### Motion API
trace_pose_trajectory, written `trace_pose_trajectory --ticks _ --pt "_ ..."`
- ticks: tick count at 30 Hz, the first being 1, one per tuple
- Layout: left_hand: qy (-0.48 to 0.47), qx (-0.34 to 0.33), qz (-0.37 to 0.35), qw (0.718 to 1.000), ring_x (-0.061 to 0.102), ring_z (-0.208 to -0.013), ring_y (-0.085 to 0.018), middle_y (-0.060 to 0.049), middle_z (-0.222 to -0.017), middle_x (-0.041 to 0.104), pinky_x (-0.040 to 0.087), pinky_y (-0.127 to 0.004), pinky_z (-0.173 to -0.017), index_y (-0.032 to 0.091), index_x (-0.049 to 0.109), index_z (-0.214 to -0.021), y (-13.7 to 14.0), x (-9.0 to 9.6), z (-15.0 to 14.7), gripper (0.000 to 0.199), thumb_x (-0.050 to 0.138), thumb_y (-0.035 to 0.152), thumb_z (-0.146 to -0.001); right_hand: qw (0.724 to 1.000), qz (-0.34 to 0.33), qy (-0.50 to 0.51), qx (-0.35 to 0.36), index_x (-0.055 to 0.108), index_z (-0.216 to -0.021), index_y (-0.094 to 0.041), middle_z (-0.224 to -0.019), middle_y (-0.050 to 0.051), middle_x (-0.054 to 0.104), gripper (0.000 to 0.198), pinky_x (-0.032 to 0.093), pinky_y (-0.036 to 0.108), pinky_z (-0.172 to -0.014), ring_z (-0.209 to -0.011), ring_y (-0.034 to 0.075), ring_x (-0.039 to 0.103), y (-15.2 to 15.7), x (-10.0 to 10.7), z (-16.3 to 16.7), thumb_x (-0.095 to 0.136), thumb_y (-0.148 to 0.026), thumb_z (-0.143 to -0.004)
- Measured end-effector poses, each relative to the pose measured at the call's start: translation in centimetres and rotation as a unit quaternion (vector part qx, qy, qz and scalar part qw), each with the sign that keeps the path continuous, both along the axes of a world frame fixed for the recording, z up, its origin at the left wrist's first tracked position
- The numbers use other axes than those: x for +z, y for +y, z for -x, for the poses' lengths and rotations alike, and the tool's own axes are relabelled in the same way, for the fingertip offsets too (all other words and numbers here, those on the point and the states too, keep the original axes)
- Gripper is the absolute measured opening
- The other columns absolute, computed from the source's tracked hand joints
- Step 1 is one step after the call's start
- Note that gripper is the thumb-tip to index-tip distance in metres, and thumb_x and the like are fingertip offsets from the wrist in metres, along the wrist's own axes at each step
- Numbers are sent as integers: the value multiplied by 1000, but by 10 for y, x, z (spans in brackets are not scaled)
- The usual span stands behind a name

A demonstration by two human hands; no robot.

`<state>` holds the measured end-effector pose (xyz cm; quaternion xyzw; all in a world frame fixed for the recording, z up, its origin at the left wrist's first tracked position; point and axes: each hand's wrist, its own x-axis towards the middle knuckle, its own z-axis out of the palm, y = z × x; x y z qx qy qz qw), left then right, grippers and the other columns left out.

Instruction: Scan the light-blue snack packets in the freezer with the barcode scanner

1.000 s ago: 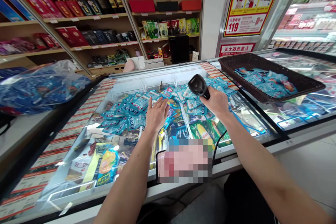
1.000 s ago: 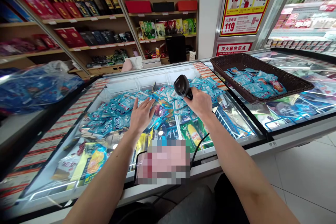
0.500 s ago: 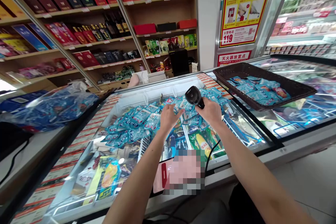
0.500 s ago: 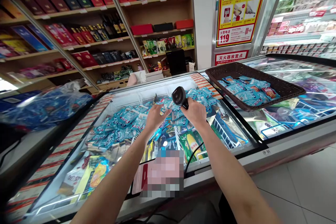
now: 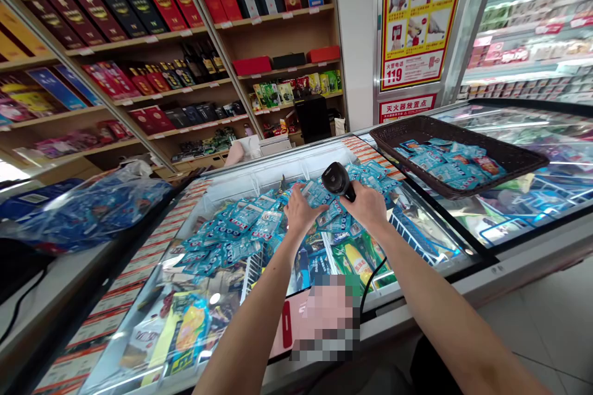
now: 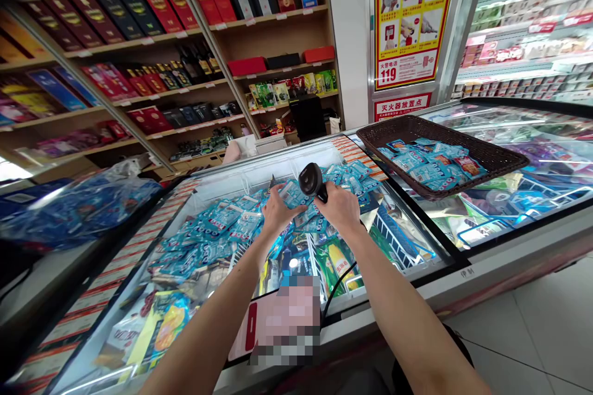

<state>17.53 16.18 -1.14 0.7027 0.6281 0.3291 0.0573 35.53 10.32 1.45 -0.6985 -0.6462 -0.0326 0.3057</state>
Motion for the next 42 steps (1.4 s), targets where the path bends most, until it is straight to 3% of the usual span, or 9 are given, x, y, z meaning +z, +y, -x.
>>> trace_pose_trajectory --ticks 2,5,8,11,15,26,32,42 --pt "-76 -57 9 995 58 -85 -21 -6 -104 56 42 -37 -77 25 30 -128 -6 1 13 71 65 39 -68 1000 0 -7 6 57 -100 -21 -84 6 68 33 39 30 -64 -77 23 63 -1 -1 1 48 -48 -83" --pt "-186 -102 4 977 53 -64 -12 1 -83 55 43 -28 -64 23 24 -131 -12 2 36 70 61 32 -72 999 -3 -27 20 57 -101 -21 -85 6 68 34 39 29 -63 -78 23 63 -2 -2 5 48 -48 -82" --pt "-246 -92 -23 965 49 -61 -10 4 -74 50 40 -24 -59 20 26 -130 -16 -3 58 69 62 32 -72 997 -5 -55 46 56 -105 -21 -89 6 68 33 38 28 -63 -79 22 63 -4 -5 10 50 -44 -82" --pt "-257 -93 -27 962 53 -72 -12 -1 -83 56 41 -24 -61 19 44 -117 -18 -12 75 47 58 35 -75 991 -9 -92 92 56 -107 -21 -93 7 68 34 37 28 -64 -82 22 63 -6 -10 17 51 -43 -82" --pt "-250 -97 -43 962 56 -79 -14 -3 -94 62 41 -24 -61 22 50 -112 -20 -20 88 38 55 37 -78 983 -22 -126 132 55 -111 -21 -97 7 67 37 37 27 -63 -84 21 62 -7 -16 23 50 -43 -83" --pt "-175 -56 -65 981 56 -81 -14 -2 -93 64 42 -26 -70 22 58 -108 -17 -12 90 33 50 37 -80 968 -31 -137 209 48 -124 -23 -99 5 67 47 37 26 -66 -84 19 62 -11 -19 28 51 -41 -81" --pt "-162 -45 -63 984 56 -82 -15 -3 -94 65 42 -26 -69 21 59 -108 -20 -9 86 34 50 38 -80 962 -43 -138 232 56 -109 -20 -91 5 68 37 34 25 -62 -77 18 61 -11 -22 29 49 -44 -82" --pt "-138 -49 -65 987 55 -87 -16 -4 -95 62 43 -25 -66 22 58 -111 -26 -7 83 35 46 38 -83 957 -73 -139 244 56 -101 -18 -87 4 66 31 32 25 -60 -74 16 59 -11 -25 29 51 -42 -81"
